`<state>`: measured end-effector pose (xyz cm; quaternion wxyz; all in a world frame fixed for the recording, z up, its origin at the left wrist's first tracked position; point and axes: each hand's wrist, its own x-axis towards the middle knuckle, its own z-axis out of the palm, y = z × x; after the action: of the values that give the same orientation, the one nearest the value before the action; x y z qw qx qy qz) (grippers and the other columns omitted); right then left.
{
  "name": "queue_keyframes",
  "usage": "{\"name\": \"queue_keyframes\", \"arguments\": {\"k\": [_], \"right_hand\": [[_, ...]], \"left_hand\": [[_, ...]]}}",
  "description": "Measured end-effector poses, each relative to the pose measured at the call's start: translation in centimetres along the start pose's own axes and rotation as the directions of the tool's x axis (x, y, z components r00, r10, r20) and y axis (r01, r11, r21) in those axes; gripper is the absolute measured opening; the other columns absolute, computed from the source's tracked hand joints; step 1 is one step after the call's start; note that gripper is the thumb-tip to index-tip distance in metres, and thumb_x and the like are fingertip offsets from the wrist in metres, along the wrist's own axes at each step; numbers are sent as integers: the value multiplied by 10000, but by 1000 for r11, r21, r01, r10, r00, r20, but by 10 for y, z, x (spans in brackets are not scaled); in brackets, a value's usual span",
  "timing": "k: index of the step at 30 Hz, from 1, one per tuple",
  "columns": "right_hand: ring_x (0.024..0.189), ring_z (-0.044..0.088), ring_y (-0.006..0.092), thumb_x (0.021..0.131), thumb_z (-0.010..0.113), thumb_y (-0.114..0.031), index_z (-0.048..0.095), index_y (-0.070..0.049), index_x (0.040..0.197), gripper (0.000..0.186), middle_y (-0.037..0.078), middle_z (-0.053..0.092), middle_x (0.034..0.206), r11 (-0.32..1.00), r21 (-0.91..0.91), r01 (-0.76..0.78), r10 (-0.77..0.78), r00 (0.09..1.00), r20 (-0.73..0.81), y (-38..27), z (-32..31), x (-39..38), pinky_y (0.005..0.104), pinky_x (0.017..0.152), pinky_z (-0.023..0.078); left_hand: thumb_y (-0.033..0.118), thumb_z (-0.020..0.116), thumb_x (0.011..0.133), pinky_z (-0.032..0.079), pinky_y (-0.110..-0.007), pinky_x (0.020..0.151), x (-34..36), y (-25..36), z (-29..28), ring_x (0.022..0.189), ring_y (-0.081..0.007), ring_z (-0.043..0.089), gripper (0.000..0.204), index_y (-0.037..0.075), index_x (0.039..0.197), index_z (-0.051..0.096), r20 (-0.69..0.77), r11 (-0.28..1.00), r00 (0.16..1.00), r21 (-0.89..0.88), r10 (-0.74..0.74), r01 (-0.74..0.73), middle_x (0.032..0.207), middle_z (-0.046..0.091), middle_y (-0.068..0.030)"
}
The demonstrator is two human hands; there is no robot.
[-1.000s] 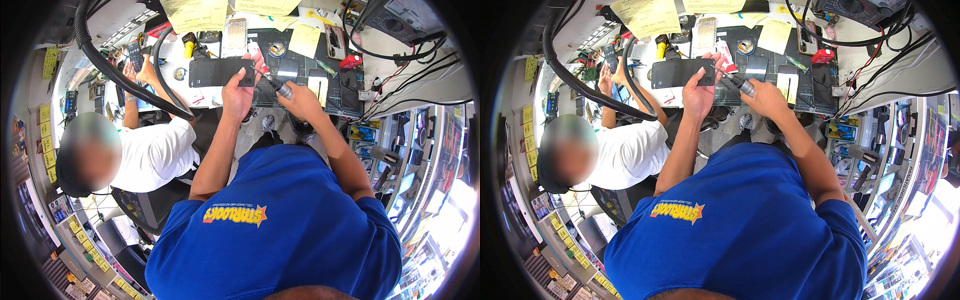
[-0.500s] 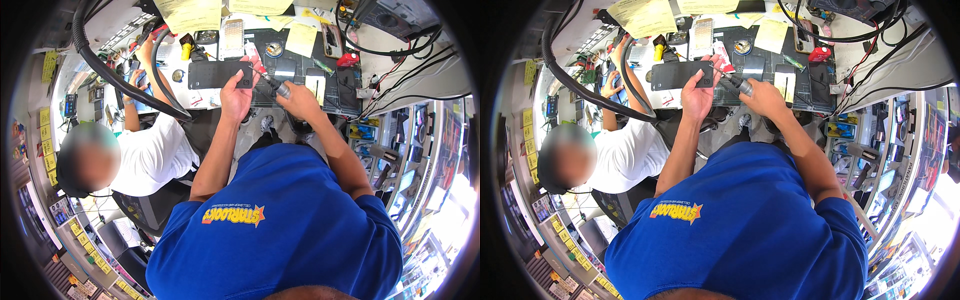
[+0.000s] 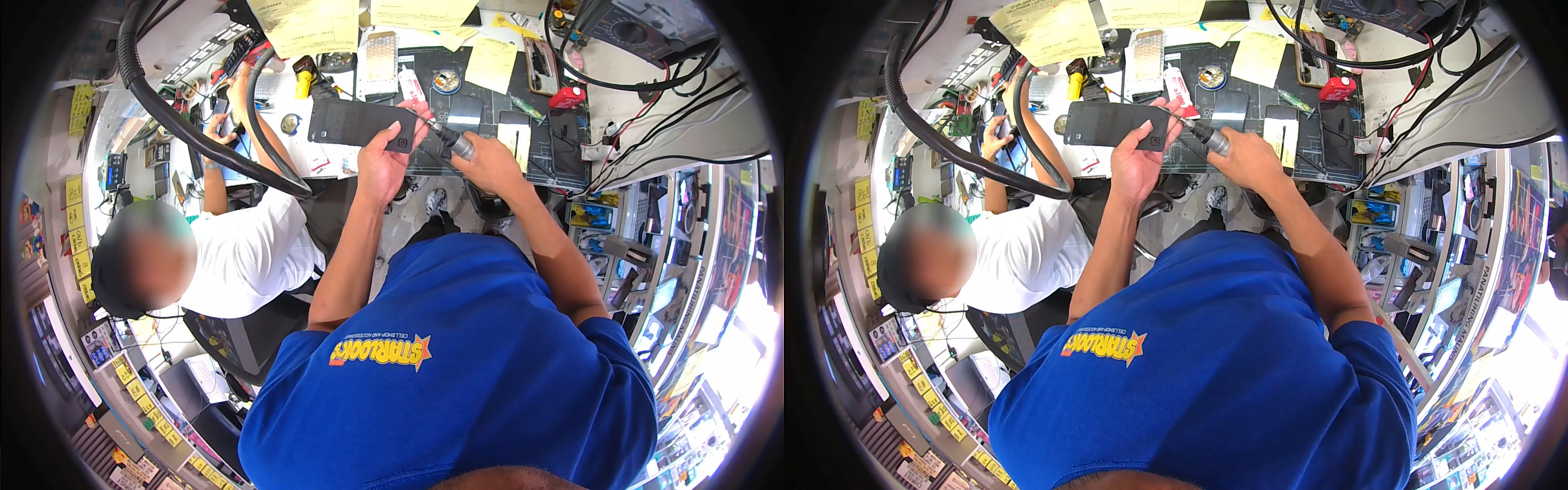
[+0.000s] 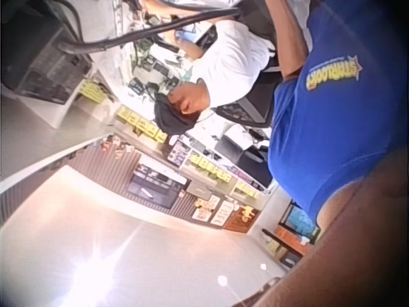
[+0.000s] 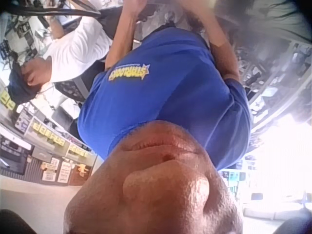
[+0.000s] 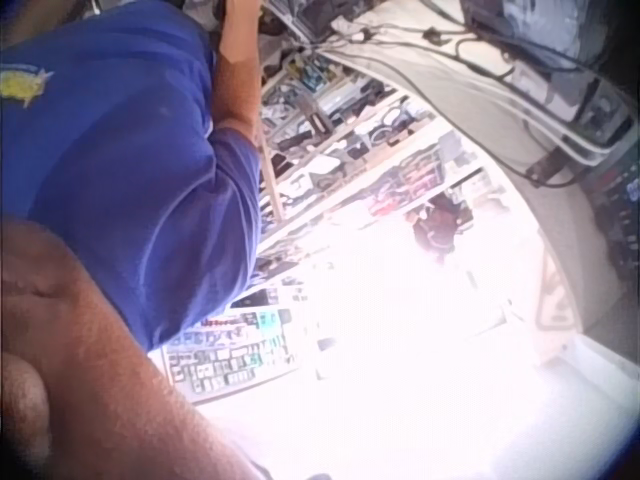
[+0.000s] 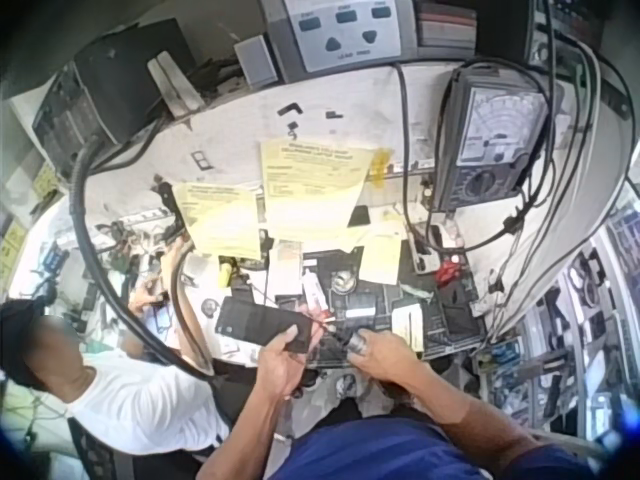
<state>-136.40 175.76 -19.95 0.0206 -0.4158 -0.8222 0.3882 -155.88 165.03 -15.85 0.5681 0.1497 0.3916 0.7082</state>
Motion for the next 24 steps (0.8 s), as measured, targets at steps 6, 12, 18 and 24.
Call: {"name": "queue_keyframes", "arguments": {"k": [6, 12, 18, 24], "right_hand": [[902, 733, 500, 902, 715, -419, 717, -40, 1145, 451, 285, 755, 933, 998, -59, 36, -35, 999, 15, -3, -7, -2, 560, 839, 590], [917, 746, 476, 889, 697, -420, 737, -92, 1217, 466, 276, 768, 951, 991, -119, 53, -49, 998, 41, -10, -17, 4, 559, 865, 595], [904, 746, 468, 891, 694, -422, 734, -104, 1215, 456, 263, 772, 953, 994, -83, 66, -61, 997, 55, -16, -21, 3, 555, 853, 592], [899, 747, 464, 892, 699, -429, 735, -111, 1224, 461, 254, 770, 941, 992, -107, 68, -60, 995, 76, -23, -23, 1, 552, 844, 592]], "left_hand": [[107, 540, 1023, 462, -465, 1246, -2, 15, -12, 1450, -365, 570, 615, -142, 1569, 407, 14, 991, 995, 92, -96, 95, 1552, 550, -322], [77, 577, 997, 520, -469, 1189, -3, 21, -16, 1369, -356, 636, 566, -151, 1509, 500, 15, 980, 991, 148, -135, 131, 1485, 620, -285], [53, 585, 968, 541, -455, 1164, -4, 25, -18, 1341, -349, 652, 556, -160, 1478, 532, -7, 972, 989, 181, -150, 149, 1469, 642, -267], [33, 604, 901, 545, -430, 1139, -7, 33, -17, 1343, -342, 650, 683, -133, 1548, 463, -26, 954, 984, 241, -175, 176, 1507, 623, -271]]}}
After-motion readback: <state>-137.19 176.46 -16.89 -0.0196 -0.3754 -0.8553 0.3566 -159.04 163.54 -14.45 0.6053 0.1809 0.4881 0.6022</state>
